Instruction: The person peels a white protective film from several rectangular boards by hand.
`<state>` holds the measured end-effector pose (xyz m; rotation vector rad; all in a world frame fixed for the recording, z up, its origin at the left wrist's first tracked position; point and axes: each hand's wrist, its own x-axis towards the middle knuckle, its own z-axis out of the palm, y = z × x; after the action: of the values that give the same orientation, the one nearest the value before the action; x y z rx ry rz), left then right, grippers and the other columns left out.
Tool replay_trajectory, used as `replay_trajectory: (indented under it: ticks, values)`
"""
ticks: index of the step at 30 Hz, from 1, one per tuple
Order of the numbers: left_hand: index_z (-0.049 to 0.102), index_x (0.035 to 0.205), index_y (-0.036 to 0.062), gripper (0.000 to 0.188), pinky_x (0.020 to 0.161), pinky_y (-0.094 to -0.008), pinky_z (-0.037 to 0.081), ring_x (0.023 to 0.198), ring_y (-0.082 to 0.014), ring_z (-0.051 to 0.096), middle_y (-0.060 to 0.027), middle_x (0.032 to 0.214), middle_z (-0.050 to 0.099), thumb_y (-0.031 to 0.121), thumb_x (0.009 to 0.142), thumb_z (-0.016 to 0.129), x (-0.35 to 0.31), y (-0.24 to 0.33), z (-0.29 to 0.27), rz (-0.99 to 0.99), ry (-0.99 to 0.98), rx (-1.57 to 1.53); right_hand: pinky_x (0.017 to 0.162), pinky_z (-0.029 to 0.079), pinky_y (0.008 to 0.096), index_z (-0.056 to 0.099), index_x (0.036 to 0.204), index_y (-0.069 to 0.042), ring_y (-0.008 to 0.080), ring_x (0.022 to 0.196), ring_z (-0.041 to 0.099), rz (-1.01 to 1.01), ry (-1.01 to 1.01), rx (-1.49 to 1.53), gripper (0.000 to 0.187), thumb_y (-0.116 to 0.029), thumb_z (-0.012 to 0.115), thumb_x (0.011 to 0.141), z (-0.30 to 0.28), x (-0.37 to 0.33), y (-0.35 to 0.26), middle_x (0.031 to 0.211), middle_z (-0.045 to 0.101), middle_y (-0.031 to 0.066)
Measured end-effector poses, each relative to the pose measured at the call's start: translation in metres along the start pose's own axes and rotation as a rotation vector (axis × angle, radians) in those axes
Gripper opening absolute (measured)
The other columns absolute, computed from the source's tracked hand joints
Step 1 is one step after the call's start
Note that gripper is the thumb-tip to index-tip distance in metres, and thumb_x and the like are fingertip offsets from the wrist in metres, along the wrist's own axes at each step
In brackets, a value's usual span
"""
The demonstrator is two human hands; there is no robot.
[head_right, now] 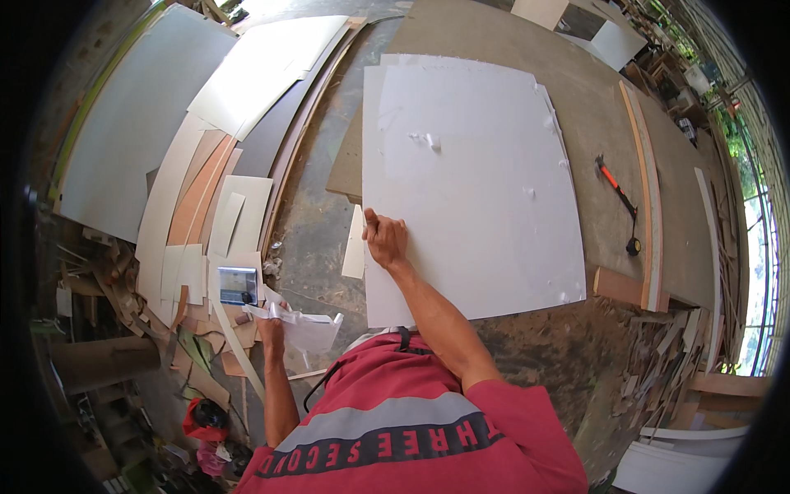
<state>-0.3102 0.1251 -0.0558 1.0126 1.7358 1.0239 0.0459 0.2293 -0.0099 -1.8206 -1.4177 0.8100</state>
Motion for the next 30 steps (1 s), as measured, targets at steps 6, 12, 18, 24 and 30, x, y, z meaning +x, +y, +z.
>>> replay_trajectory:
  ticks: [6,12,18,24,30]
  values:
    - [0.068,0.093,0.0002,0.019,0.060,-0.0303,0.043,0.069,-0.0084,0.053,0.0003,0.077,0.064,0.018,0.094,0.075,0.003,-0.002,0.003,0.000,-0.015,0.039,0.078,0.049,0.0438,0.072,0.096,-0.003,0.0294,0.084,0.064,-0.287,0.121,0.122,0.032,-0.034,0.063,0.100,-0.010,0.020,0.011,0.093,0.068,0.0108]
    - [0.067,0.088,0.0009,0.020,0.060,-0.0306,0.042,0.069,-0.0080,0.052,0.0012,0.075,0.063,0.018,0.094,0.076,-0.003,-0.010,0.003,-0.032,0.001,0.012,0.089,0.040,0.0417,0.068,0.095,-0.009,0.0230,0.096,0.060,-0.372,0.113,-0.314,0.022,-0.025,0.073,0.080,0.000,-0.010,0.002,0.095,0.065,0.0049]
    - [0.067,0.090,0.0018,0.018,0.060,-0.0309,0.042,0.069,-0.0084,0.052,0.0018,0.077,0.062,0.018,0.094,0.075,-0.007,-0.002,0.008,-0.054,-0.025,0.050,0.086,0.038,0.0428,0.066,0.090,-0.008,0.0228,0.089,0.061,-0.451,0.242,-0.350,0.016,-0.019,0.069,0.079,0.017,-0.011,0.010,0.091,0.066,0.0055]
    - [0.069,0.094,0.0017,0.017,0.061,-0.0314,0.043,0.071,-0.0099,0.054,0.0003,0.080,0.063,0.018,0.094,0.075,-0.008,-0.001,0.011,-0.072,-0.045,0.117,0.085,0.038,0.0429,0.064,0.089,-0.007,0.0229,0.089,0.061,-0.360,0.147,-0.411,0.017,-0.017,0.069,0.077,0.019,-0.009,0.006,0.090,0.066,0.0054]
    - [0.066,0.085,0.0019,0.020,0.058,-0.0307,0.040,0.069,-0.0078,0.050,0.0032,0.075,0.060,0.016,0.093,0.077,-0.008,0.004,0.013,-0.025,-0.014,0.031,0.085,0.038,0.0427,0.062,0.085,-0.010,0.0218,0.088,0.061,-0.384,0.312,-0.248,0.014,-0.017,0.068,0.075,0.019,-0.010,0.004,0.087,0.063,0.0032]
